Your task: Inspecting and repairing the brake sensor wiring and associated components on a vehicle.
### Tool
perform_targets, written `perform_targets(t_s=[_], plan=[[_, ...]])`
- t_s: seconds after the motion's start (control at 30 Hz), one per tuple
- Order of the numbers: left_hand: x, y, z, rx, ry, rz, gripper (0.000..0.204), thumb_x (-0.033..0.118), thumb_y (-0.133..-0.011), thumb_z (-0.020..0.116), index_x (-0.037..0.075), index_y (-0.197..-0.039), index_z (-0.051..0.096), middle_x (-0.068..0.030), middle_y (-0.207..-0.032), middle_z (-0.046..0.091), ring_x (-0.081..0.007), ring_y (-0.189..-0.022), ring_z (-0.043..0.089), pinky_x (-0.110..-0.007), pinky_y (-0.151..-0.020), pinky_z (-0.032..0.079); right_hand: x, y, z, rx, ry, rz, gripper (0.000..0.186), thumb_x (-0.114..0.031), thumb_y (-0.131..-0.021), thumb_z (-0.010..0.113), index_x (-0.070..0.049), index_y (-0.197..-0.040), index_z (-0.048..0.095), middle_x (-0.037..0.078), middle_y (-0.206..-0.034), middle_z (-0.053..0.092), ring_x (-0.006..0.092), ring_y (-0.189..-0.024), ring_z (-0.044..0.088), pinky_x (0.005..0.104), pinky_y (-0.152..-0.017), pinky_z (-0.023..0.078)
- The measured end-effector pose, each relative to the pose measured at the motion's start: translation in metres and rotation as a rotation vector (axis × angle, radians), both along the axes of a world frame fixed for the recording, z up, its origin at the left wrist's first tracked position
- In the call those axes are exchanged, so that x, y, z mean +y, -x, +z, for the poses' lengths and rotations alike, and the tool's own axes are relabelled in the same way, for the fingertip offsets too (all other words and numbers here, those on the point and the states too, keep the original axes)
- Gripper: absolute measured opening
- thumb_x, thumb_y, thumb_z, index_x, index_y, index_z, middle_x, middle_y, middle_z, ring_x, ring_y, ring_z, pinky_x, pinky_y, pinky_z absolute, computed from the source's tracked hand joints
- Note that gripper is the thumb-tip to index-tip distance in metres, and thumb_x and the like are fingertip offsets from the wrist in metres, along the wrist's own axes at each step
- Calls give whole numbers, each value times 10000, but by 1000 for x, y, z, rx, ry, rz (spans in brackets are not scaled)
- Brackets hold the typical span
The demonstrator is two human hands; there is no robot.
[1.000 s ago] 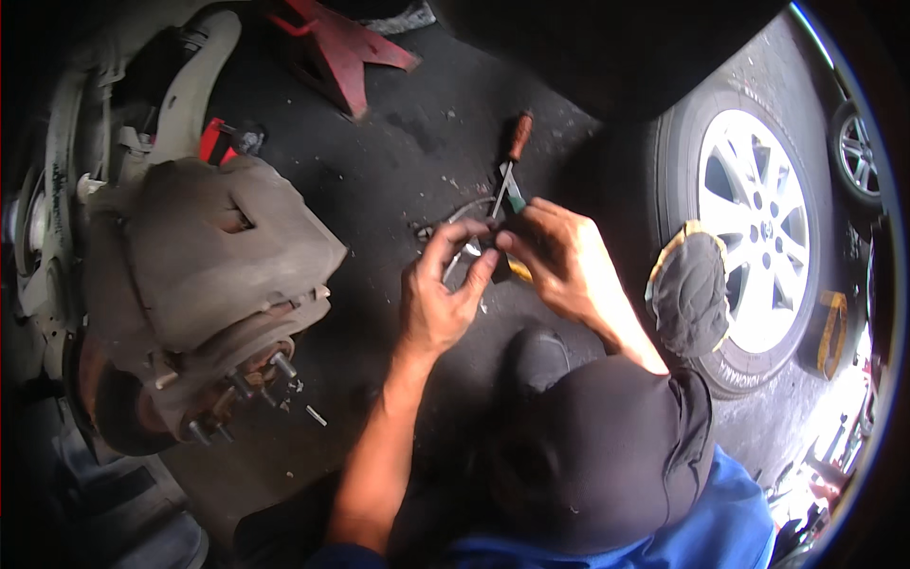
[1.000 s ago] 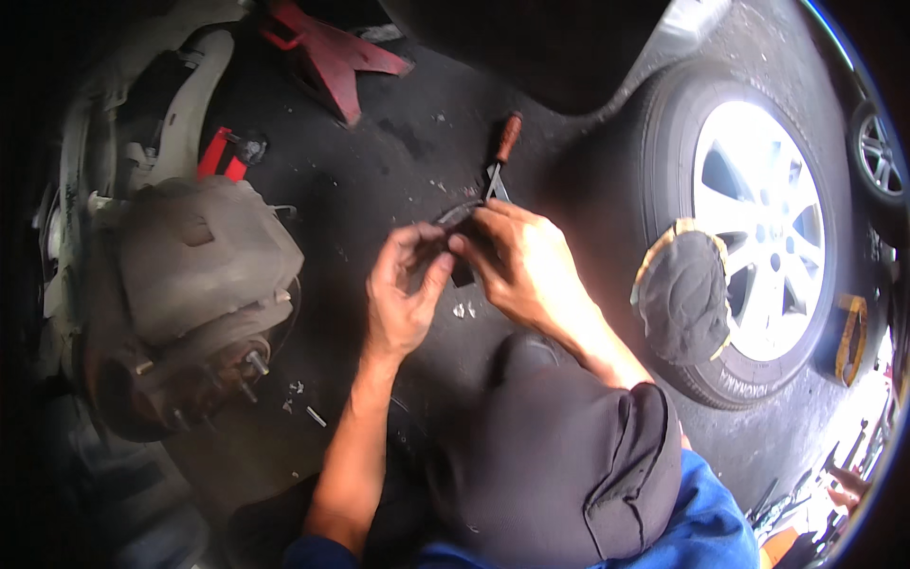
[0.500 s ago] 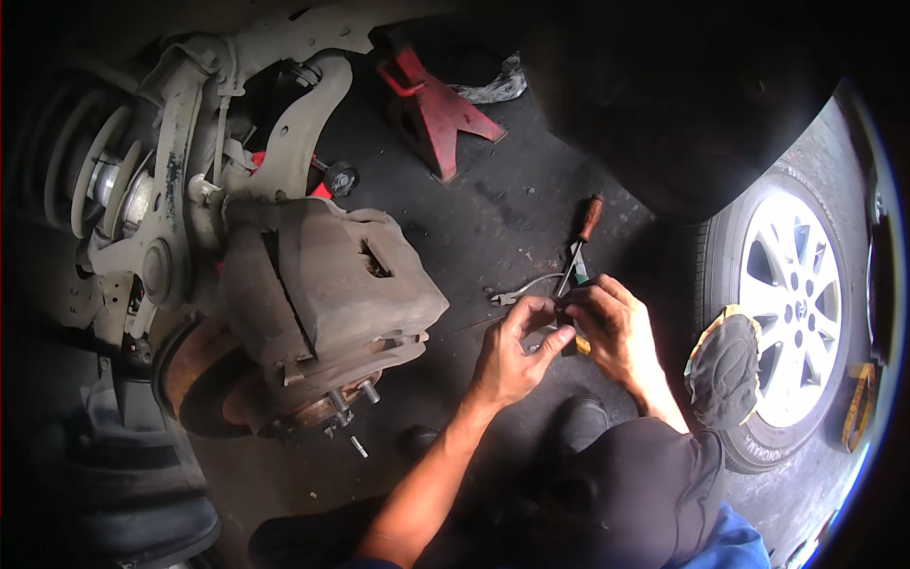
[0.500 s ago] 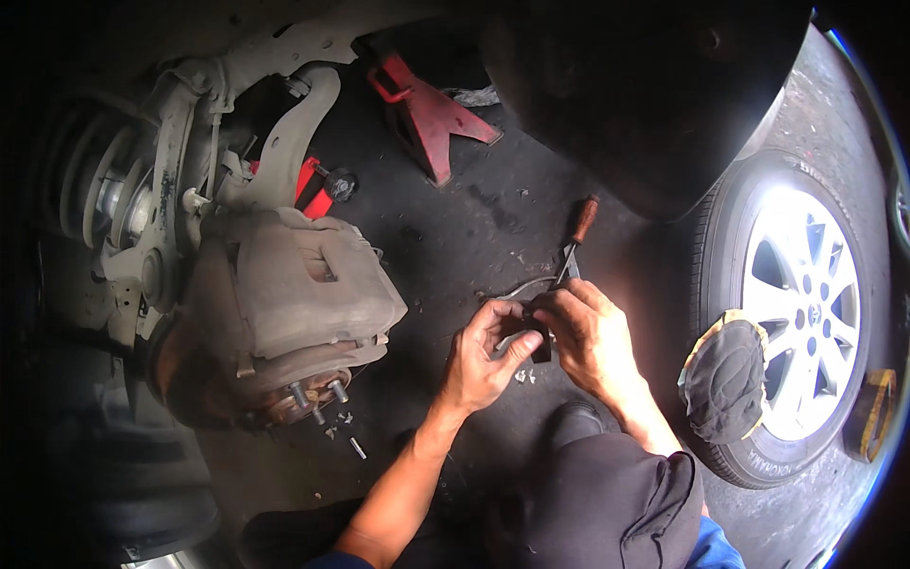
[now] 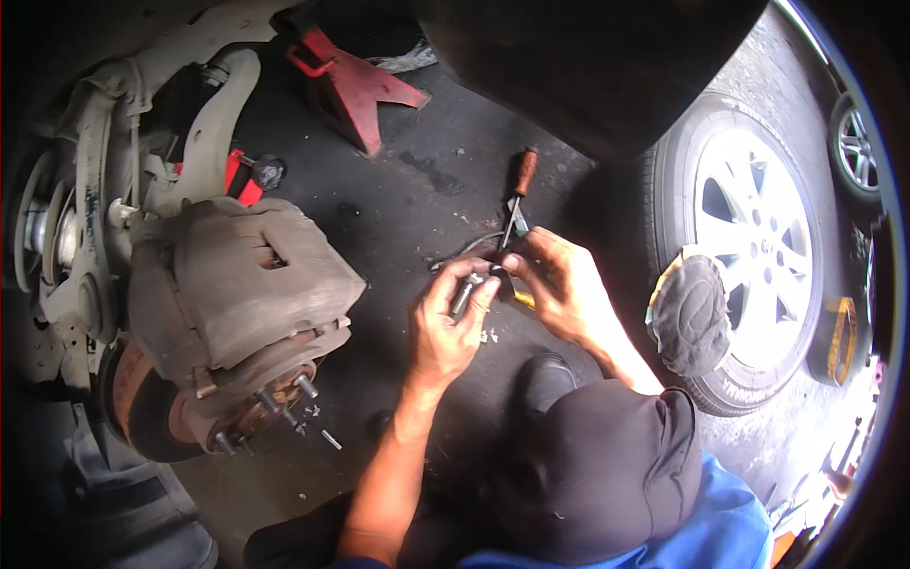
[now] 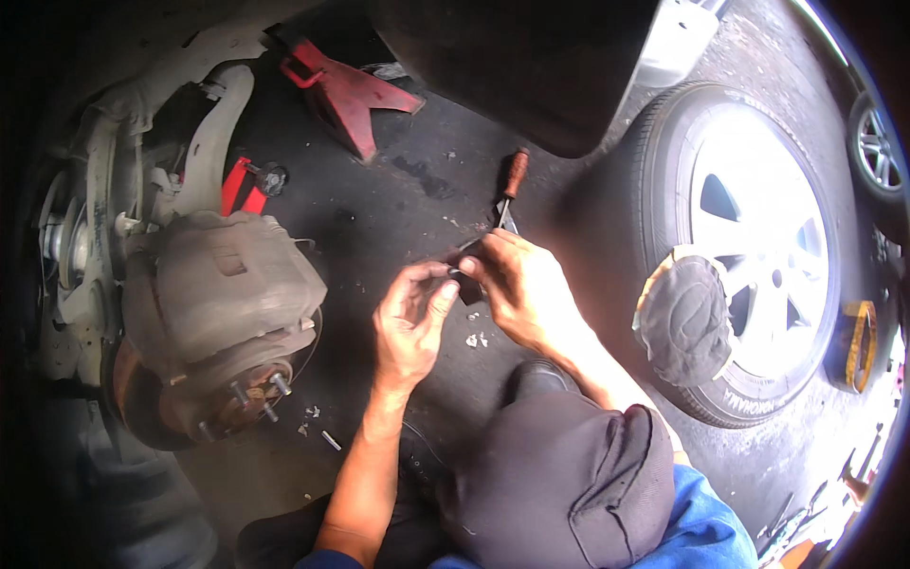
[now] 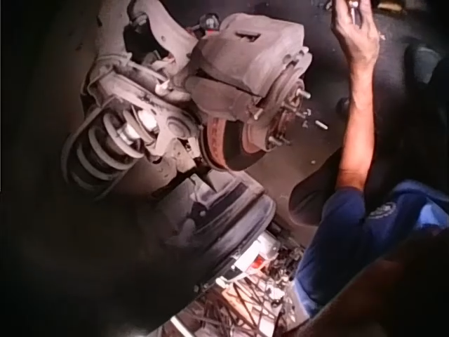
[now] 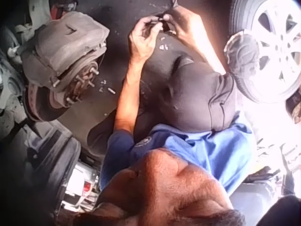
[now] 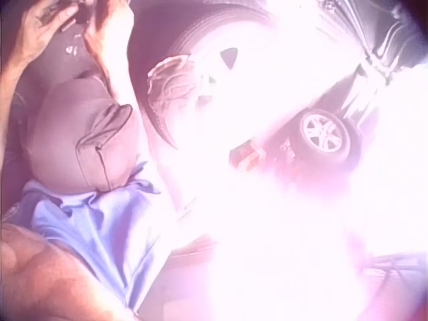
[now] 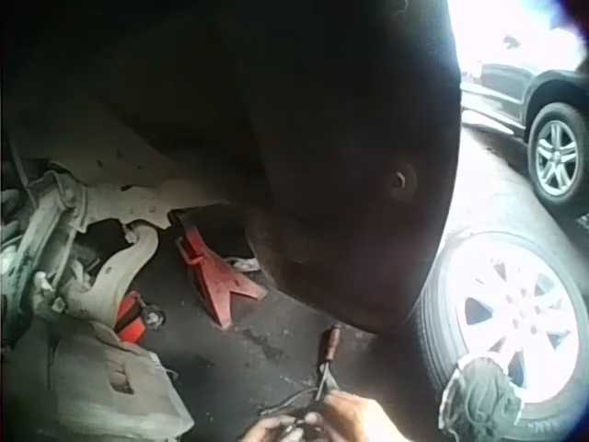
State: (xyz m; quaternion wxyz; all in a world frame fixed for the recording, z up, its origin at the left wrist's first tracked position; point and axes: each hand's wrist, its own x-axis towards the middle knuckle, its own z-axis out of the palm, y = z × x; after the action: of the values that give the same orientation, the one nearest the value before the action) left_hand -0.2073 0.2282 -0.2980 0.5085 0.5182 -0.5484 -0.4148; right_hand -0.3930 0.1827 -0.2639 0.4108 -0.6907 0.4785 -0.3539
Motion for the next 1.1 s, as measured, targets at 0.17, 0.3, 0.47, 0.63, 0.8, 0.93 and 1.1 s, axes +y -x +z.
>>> perform_targets(t_s=[0.17, 0.3, 0.47, 0.63, 0.8, 0.93, 1.1], plan=[[-7, 3, 9, -188, 79, 2, 165, 93, -1018, 752, 7, -1155, 722, -134, -1153, 787, -279, -1048, 770, -378, -896, 597, 0, 7, -7, -27, -9, 51, 205, -174, -1047, 695, 30, -1029, 708, 174, -884, 668, 378, -817, 686, 440, -727, 528], [-9, 2, 17, -300, 76, 14, 108, 16, -998, 743, -17, -1098, 721, -141, -1155, 793, -250, -1111, 765, -365, -956, 592, 4, 3, -13, -43, 35, 17, 194, -165, -1010, 740, 20, -1065, 728, 170, -949, 691, 379, -860, 704, 441, -757, 548], [-9, -5, 2, -196, 86, 8, 116, 67, -1018, 748, -5, -1099, 707, -128, -1162, 784, -259, -1040, 772, -357, -887, 592, 3, 0, -15, -68, 117, 45, 179, -129, -959, 785, 4, -1070, 740, 150, -992, 694, 383, -890, 704, 449, -771, 558], [-2, 3, 0, 120, -119, -102, 266, 54, -1017, 768, -17, -1235, 632, -96, -1159, 743, -139, -951, 716, -295, -817, 580, 1, 7, -21, 31, 222, 23, 187, -27, -901, 802, 3, -1079, 753, 149, -956, 683, 343, -851, 703, 435, -738, 555], [0, 2, -5, 73, -117, -60, 328, 50, -1006, 775, -9, -1289, 620, -106, -1139, 743, -150, -966, 722, -306, -825, 588, 7, 2, -22, 9, 190, 14, 130, -87, -915, 791, -19, -1009, 731, 133, -950, 674, 363, -866, 701, 442, -754, 558], [-2, 3, -1, 32, -22, -59, 252, 46, -1015, 752, 4, -1253, 680, -111, -1158, 762, -206, -1063, 740, -337, -887, 590, -1, 14, -7, 67, 54, 98, 141, -108, -934, 787, -12, -1027, 741, 135, -948, 684, 370, -857, 707, 444, -749, 560], [-10, -7, 9, -289, 135, -65, 136, 78, -1028, 732, 10, -1144, 717, -125, -1159, 782, -285, -1066, 764, -378, -915, 592, 1, 10, -9, 29, 93, 110, 153, -126, -940, 792, -10, -1026, 741, 135, -936, 683, 375, -842, 707, 448, -736, 558]])
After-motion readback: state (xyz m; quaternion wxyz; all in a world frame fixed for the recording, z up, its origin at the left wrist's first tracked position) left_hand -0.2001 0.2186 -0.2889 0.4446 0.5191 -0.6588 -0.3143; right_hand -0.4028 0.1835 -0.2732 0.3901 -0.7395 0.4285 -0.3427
